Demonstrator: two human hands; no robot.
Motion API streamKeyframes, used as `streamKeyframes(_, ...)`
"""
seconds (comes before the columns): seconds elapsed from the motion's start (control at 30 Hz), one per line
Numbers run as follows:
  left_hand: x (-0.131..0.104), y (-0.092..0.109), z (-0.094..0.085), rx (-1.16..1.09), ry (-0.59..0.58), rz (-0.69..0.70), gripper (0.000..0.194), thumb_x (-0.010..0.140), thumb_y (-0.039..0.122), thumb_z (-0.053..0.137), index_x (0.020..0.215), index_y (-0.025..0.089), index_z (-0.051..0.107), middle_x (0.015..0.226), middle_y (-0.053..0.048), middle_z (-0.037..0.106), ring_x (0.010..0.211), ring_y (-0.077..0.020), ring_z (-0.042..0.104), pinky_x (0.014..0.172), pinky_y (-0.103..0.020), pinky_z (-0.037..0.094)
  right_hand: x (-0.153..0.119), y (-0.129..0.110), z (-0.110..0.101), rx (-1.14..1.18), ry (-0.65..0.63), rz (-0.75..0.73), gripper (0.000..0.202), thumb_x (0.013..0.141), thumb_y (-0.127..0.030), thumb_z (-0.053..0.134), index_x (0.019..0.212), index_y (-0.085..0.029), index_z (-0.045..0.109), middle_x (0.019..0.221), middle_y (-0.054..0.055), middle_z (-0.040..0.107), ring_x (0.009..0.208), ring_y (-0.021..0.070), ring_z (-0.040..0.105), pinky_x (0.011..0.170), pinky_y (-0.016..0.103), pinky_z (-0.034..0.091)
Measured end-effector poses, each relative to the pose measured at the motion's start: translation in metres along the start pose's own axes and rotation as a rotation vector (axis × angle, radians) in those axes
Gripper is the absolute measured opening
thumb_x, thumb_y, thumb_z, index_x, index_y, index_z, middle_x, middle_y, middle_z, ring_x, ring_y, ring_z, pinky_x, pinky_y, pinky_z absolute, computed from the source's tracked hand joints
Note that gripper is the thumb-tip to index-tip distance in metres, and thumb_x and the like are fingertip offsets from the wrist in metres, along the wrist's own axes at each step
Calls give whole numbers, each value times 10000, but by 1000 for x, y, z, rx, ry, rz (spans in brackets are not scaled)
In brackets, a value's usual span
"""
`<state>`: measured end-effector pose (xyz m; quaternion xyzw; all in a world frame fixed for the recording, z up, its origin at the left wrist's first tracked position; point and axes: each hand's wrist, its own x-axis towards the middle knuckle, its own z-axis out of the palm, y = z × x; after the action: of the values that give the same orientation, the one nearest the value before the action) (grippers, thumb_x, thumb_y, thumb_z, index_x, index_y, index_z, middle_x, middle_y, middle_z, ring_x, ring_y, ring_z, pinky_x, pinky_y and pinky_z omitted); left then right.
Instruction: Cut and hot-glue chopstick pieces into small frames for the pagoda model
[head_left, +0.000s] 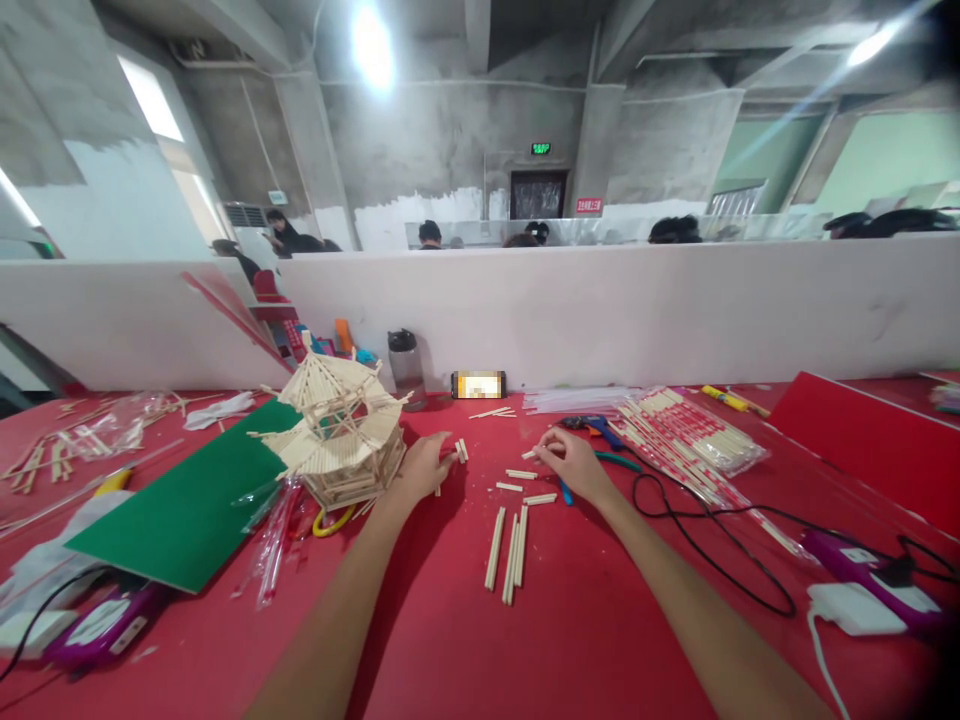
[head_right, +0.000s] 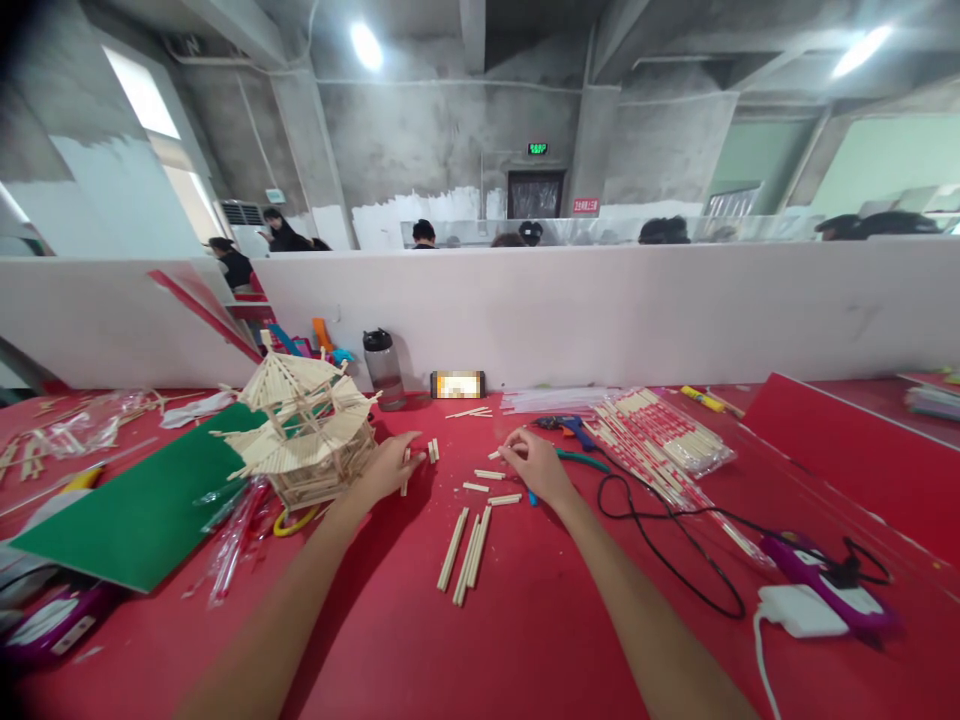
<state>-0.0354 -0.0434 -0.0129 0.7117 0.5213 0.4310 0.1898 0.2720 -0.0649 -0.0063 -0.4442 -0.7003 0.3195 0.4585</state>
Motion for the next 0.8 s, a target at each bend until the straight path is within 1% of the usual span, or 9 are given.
streamKeyframes(0.1,-3,-8,9,24,-41,14,410,656,323,798,1044,237,698,1172,-136,705,1192,-347,583,1080,-418,370,0,2,-1,-129,-12,-55,179,878,-401,564,853,-227,595,780,26,724,746,217,704,721,309,499)
streamKeyframes(0.17,-5,-9,17,100,-83,33,418,692,345,775,1082,228,680,1241,-153,671,1230,-351,553,1106,-440,331,0,3,-2,-250,-47,-113,214,907,-385,520,842,-219,637,770,32,720,732,206,678,708,299,479)
streamKeyframes(0.23,-6,-8,23,209,-126,58,367,755,343,725,1095,218,666,1270,-163,651,1252,-353,530,1129,-475,277,1,3,-3,-327,-80,-144,248,926,-361,492,839,-212,669,760,37,723,723,200,664,698,291,462)
streamKeyframes(0.33,-5,-4,26,320,-178,97,198,830,309,650,1011,232,677,1160,-139,697,1204,-341,554,1133,-504,231,1,4,-4,-331,-89,-130,214,910,-320,520,888,-209,702,776,38,740,727,202,676,706,290,462)
streamKeyframes(0.43,-3,1,23,346,-196,113,111,829,282,650,921,229,682,1024,-131,719,1096,-335,601,1103,-500,264,1,5,-4,-282,-97,-115,181,876,-303,573,918,-209,722,822,44,759,764,211,695,735,298,478)
streamKeyframes(0.57,-2,7,18,365,-184,121,251,787,301,706,1013,199,668,1036,-138,690,1068,-332,600,1045,-464,349,0,5,-2,-215,-98,-96,151,835,-318,645,888,-202,726,835,48,762,785,216,702,734,297,488)
streamKeyframes(0.63,-3,13,18,314,-163,141,372,797,310,703,1145,200,632,1141,-133,645,1099,-309,587,1028,-430,389,0,2,-1,-188,-102,-99,150,832,-331,658,854,-196,720,821,45,756,776,212,699,723,291,487)
streamKeyframes(0.7,-7,24,20,159,-163,184,490,826,307,678,1294,222,557,1269,-124,564,1092,-268,596,1000,-393,440,-1,-2,1,-145,-117,-106,169,852,-344,638,841,-192,712,814,44,752,767,207,698,712,286,491)
streamKeyframes(0.8,-15,48,27,-94,-267,253,547,870,274,631,1396,268,480,1311,-105,512,944,-204,641,932,-360,506,-2,-8,4,-36,-164,-100,204,882,-358,596,891,-187,706,811,45,746,748,200,703,704,286,510)
